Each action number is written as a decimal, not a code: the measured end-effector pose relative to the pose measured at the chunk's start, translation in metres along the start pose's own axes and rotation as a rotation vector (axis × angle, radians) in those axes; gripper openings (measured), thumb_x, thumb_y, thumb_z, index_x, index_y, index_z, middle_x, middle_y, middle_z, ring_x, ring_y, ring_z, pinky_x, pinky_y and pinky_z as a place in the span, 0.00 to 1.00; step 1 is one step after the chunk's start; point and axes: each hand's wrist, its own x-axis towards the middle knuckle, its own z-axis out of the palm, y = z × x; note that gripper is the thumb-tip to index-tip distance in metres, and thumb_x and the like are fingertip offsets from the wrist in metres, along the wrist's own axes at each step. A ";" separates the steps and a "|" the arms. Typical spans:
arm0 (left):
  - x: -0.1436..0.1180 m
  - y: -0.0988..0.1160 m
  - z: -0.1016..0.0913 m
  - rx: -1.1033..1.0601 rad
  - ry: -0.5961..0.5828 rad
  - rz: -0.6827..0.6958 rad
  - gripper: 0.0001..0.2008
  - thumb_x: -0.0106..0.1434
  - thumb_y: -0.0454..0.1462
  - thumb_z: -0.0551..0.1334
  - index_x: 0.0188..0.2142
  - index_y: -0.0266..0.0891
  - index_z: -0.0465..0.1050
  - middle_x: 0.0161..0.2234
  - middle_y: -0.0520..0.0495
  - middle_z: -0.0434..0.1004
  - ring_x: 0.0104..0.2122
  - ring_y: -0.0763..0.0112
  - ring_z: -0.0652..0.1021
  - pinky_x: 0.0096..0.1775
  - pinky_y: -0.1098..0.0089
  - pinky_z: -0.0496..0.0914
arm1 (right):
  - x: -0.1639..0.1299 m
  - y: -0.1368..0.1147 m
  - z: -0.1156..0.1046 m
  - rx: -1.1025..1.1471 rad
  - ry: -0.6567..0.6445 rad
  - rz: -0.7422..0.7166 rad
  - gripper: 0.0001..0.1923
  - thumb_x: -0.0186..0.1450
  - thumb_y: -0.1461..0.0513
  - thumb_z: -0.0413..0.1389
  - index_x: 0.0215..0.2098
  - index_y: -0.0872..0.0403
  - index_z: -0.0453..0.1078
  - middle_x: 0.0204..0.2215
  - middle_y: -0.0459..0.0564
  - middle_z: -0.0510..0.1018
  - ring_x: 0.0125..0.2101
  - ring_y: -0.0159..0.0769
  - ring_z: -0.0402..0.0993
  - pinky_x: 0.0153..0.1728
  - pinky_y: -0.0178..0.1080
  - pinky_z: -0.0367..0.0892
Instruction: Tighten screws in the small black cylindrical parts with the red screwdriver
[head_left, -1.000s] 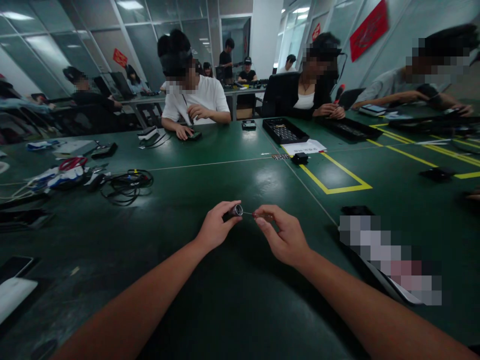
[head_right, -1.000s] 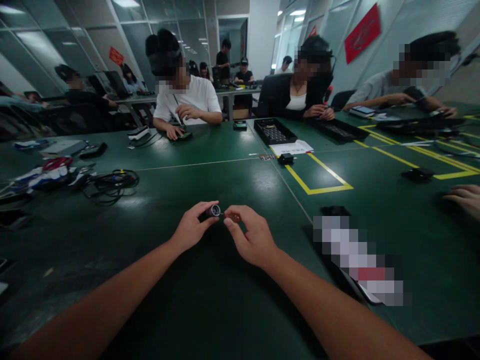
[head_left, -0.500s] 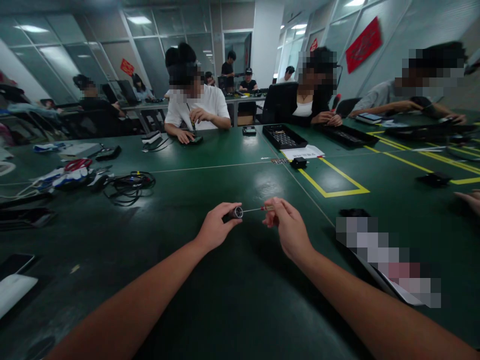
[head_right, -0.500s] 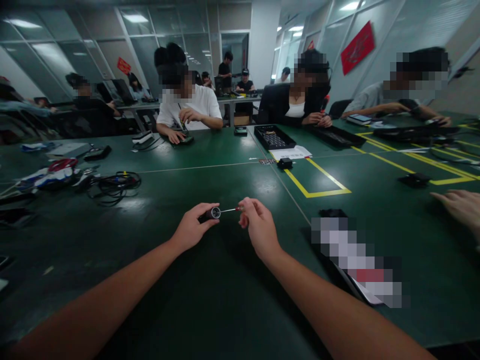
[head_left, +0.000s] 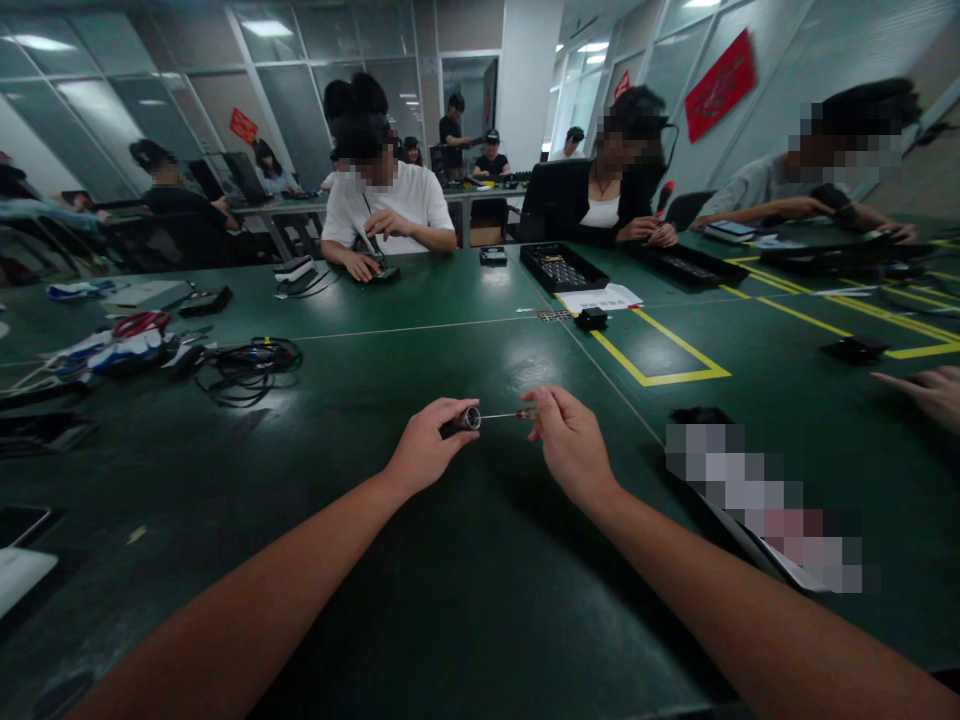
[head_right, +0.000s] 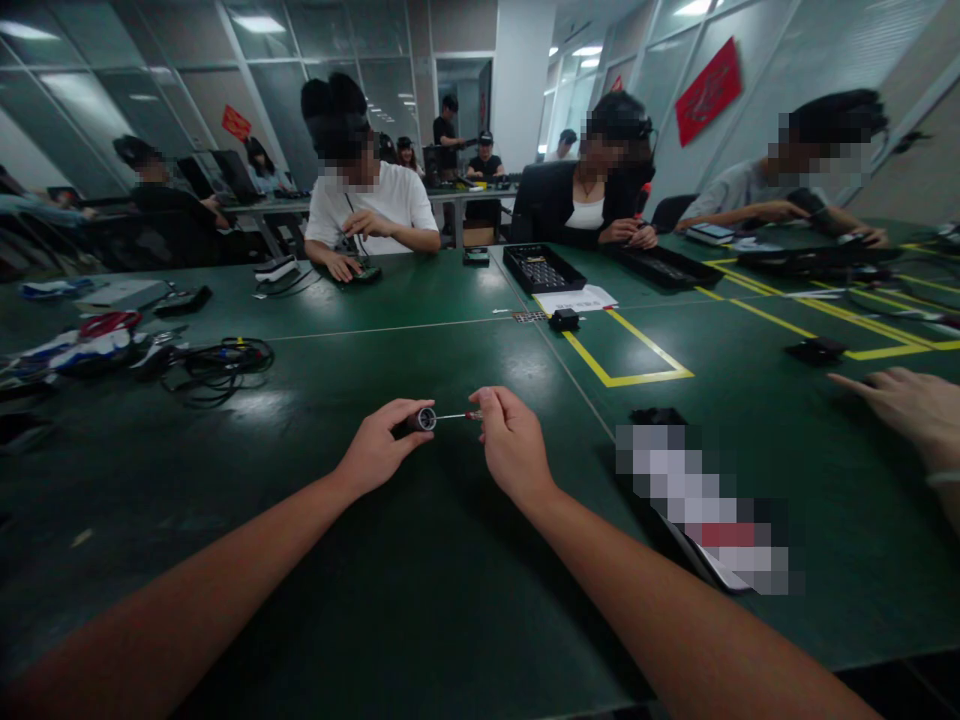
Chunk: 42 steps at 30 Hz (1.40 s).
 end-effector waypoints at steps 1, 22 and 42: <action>0.000 0.000 0.000 0.001 0.001 0.002 0.22 0.63 0.30 0.68 0.56 0.44 0.76 0.50 0.45 0.80 0.51 0.62 0.78 0.56 0.57 0.71 | 0.000 0.001 0.000 0.010 0.010 -0.008 0.16 0.69 0.47 0.53 0.40 0.51 0.70 0.26 0.44 0.74 0.23 0.34 0.68 0.26 0.39 0.65; -0.001 0.001 0.000 0.025 0.034 0.008 0.22 0.64 0.31 0.67 0.58 0.43 0.75 0.53 0.43 0.79 0.52 0.61 0.78 0.58 0.55 0.69 | 0.003 0.006 0.005 0.222 0.013 0.040 0.15 0.67 0.48 0.57 0.37 0.51 0.71 0.27 0.45 0.75 0.28 0.36 0.72 0.34 0.42 0.71; -0.001 -0.002 -0.001 0.177 0.000 0.053 0.22 0.66 0.34 0.68 0.59 0.44 0.74 0.53 0.43 0.80 0.53 0.58 0.77 0.56 0.52 0.69 | -0.004 -0.003 0.003 0.006 0.065 -0.083 0.13 0.73 0.51 0.51 0.38 0.50 0.67 0.26 0.44 0.75 0.28 0.36 0.72 0.33 0.41 0.67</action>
